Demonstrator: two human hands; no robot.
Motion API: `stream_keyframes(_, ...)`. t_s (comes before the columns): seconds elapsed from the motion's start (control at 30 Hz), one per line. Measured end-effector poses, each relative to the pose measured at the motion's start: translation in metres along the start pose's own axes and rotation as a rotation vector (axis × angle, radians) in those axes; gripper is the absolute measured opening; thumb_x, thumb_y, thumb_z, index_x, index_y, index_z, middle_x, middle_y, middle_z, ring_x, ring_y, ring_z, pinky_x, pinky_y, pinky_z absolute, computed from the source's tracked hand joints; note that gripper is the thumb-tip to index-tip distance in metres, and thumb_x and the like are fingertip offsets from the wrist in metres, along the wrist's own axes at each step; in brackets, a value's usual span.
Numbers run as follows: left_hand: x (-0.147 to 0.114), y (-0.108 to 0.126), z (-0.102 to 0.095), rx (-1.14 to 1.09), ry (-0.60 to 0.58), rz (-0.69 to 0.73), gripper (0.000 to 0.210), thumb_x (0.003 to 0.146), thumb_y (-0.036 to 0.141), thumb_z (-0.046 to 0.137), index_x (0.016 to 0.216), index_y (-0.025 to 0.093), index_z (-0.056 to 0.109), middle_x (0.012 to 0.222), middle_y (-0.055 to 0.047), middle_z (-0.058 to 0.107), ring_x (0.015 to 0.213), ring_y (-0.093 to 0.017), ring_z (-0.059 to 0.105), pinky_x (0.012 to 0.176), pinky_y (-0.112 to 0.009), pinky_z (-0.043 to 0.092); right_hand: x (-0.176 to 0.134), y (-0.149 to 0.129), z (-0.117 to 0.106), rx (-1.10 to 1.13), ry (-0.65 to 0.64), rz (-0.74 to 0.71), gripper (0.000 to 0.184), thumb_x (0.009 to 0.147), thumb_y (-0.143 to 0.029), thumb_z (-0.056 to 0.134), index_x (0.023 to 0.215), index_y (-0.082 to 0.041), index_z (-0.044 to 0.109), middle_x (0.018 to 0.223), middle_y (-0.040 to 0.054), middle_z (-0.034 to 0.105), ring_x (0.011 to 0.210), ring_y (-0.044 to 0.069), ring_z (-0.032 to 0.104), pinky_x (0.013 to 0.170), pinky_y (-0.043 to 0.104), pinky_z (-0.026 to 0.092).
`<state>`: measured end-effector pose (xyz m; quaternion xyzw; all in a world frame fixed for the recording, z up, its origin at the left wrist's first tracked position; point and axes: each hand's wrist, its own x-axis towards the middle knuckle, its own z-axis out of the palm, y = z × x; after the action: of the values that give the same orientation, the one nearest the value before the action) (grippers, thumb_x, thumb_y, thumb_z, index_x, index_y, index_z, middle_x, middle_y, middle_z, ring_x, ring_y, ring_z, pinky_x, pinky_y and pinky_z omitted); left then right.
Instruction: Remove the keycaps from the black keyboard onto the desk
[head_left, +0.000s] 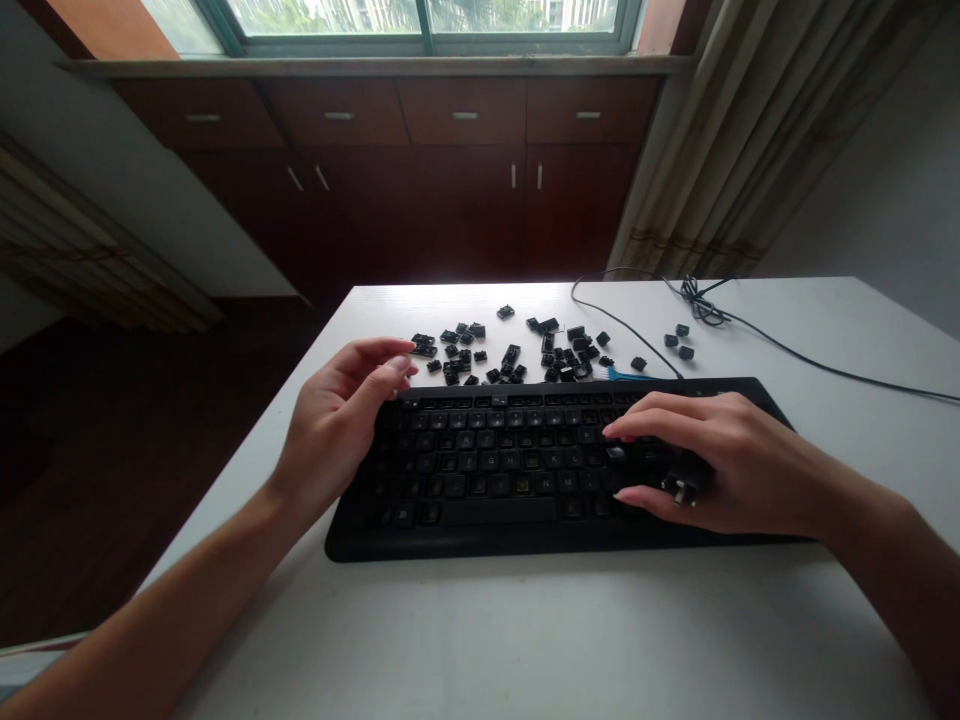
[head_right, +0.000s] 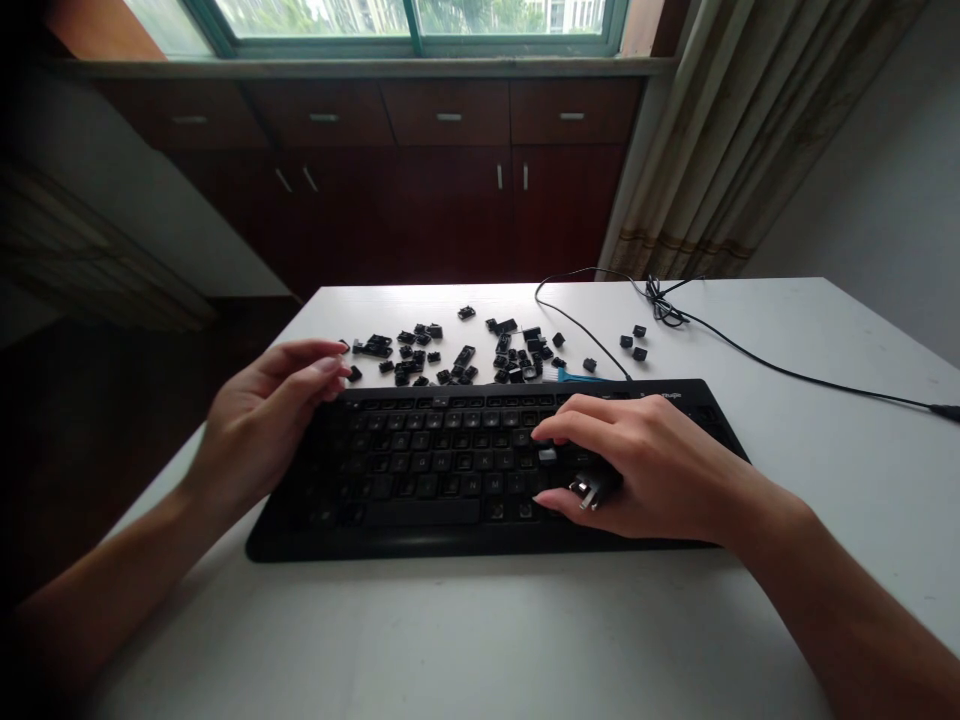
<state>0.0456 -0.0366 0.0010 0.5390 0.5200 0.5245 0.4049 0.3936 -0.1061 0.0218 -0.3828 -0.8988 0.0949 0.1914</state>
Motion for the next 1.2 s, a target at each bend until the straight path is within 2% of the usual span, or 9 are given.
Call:
stream_keyframes(0.23, 0.0001, 0.0003, 0.0008, 0.009, 0.009, 0.007, 0.025, 0.082, 0.035, 0.075, 0.103, 0.022, 0.074, 0.090, -0.002, 0.070, 0.077, -0.015, 0.059, 0.068, -0.024, 0.046, -0.0011, 0.0024, 0.0016, -0.081, 0.005, -0.045, 0.048, 0.084, -0.046, 0.074, 0.123, -0.021, 0.064, 0.106, 0.0068, 0.072, 0.075, 0.017, 0.070, 0.066, 0.028, 0.056)
stream_keyframes(0.73, 0.0000, 0.0003, 0.0006, 0.007, -0.001, -0.006, 0.023, 0.083, 0.037, 0.075, 0.103, 0.025, 0.074, 0.091, 0.001, 0.071, 0.079, -0.014, 0.059, 0.069, -0.022, 0.047, -0.0004, 0.0005, 0.0024, -0.105, -0.010, -0.071, 0.042, 0.087, -0.047, 0.071, 0.119, -0.020, 0.065, 0.108, 0.0061, 0.070, 0.075, 0.015, 0.068, 0.065, 0.027, 0.053)
stream_keyframes(1.2, 0.0017, -0.0011, -0.0007, -0.016, -0.014, -0.001, 0.024, 0.083, 0.034, 0.076, 0.104, 0.022, 0.074, 0.091, -0.001, 0.070, 0.077, -0.011, 0.058, 0.068, -0.019, 0.046, 0.0001, 0.0000, 0.0033, -0.110, 0.001, -0.075, 0.039, 0.087, -0.047, 0.071, 0.115, -0.020, 0.065, 0.108, 0.0042, 0.069, 0.074, 0.014, 0.067, 0.066, 0.027, 0.052)
